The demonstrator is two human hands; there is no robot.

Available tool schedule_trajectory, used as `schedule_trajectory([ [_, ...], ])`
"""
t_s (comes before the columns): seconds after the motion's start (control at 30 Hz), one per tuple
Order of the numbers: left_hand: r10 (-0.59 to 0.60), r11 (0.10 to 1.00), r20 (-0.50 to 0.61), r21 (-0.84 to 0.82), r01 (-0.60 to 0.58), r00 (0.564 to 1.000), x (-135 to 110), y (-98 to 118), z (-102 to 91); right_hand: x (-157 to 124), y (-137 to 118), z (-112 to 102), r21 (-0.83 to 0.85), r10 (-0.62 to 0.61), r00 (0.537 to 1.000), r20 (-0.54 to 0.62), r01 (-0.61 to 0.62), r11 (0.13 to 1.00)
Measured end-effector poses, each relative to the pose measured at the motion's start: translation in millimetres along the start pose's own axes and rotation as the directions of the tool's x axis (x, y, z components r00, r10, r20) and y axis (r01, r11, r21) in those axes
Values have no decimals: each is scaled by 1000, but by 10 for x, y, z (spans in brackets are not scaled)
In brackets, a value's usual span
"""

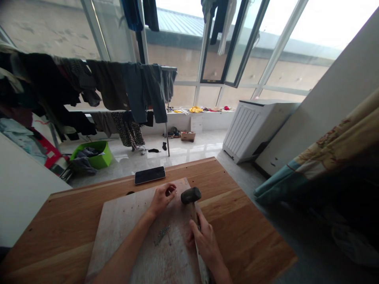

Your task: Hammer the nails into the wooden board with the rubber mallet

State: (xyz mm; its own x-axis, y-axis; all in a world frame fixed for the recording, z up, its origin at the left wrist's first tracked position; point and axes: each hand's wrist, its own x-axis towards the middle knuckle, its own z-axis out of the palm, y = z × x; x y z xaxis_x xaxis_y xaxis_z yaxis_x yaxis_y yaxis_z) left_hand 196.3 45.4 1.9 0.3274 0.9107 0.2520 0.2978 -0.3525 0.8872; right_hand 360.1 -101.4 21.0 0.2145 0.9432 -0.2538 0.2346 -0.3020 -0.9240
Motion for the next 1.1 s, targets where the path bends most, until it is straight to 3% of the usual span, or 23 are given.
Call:
schedule_trajectory([
  [0.2, 61, 996, 31, 60, -63, 998, -20, 11, 0, 116, -80, 59, -14, -3, 1000, -30, 3, 1000],
  [0.47, 15, 995, 63, 100, -21, 998, -30, 69, -21, 208, -20, 95, 19, -33, 999, -25, 34, 999],
  [0.77, 9, 1000, 38, 12, -9, 999, -13, 45, 9, 164, -222, 88, -2, -166, 985, 39, 167, 986],
  [1.1, 19, 1000, 53, 12, -20, 998, -25, 45, 29, 211, -245, 148, -21, -167, 983, 77, 169, 985],
])
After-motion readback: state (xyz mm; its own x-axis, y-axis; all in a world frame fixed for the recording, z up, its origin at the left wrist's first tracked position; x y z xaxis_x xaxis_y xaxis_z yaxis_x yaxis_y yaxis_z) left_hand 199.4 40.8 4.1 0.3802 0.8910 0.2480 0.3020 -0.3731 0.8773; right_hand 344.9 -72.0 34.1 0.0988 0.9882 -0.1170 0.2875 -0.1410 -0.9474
